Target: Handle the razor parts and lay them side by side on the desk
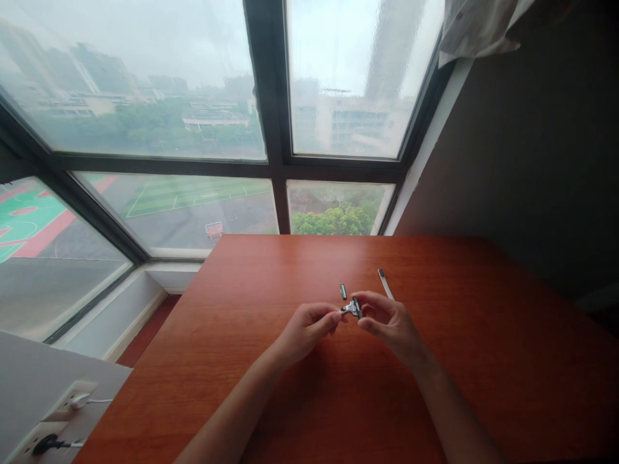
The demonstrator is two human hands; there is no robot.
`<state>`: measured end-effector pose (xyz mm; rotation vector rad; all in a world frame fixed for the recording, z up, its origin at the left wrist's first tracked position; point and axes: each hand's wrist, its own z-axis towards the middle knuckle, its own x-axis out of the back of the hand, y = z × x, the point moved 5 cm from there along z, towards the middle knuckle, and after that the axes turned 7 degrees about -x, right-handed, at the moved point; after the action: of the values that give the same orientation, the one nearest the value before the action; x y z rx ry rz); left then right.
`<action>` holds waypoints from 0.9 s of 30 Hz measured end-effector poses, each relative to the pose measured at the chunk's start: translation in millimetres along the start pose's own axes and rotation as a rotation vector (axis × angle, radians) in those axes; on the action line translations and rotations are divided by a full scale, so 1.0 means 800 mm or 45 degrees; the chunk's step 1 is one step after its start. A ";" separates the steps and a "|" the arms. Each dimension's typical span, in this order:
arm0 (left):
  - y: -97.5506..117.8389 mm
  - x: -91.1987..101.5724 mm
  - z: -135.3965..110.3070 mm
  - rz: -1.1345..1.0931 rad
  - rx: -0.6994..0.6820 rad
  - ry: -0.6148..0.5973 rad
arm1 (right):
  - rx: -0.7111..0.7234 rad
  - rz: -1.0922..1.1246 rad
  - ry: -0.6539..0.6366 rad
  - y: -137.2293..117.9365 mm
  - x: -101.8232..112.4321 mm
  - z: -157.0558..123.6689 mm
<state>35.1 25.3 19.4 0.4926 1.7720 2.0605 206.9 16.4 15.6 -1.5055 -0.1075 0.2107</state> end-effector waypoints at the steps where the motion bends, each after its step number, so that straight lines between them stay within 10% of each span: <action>1: 0.000 0.000 0.000 0.002 -0.002 0.004 | 0.002 -0.006 0.000 0.000 0.000 0.000; 27: -0.004 0.001 0.000 0.040 -0.016 0.014 | 0.021 -0.159 0.040 -0.004 -0.002 0.000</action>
<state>35.0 26.2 16.3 0.5095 1.7674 2.0979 205.3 15.6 18.5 -1.4799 -0.1737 0.0879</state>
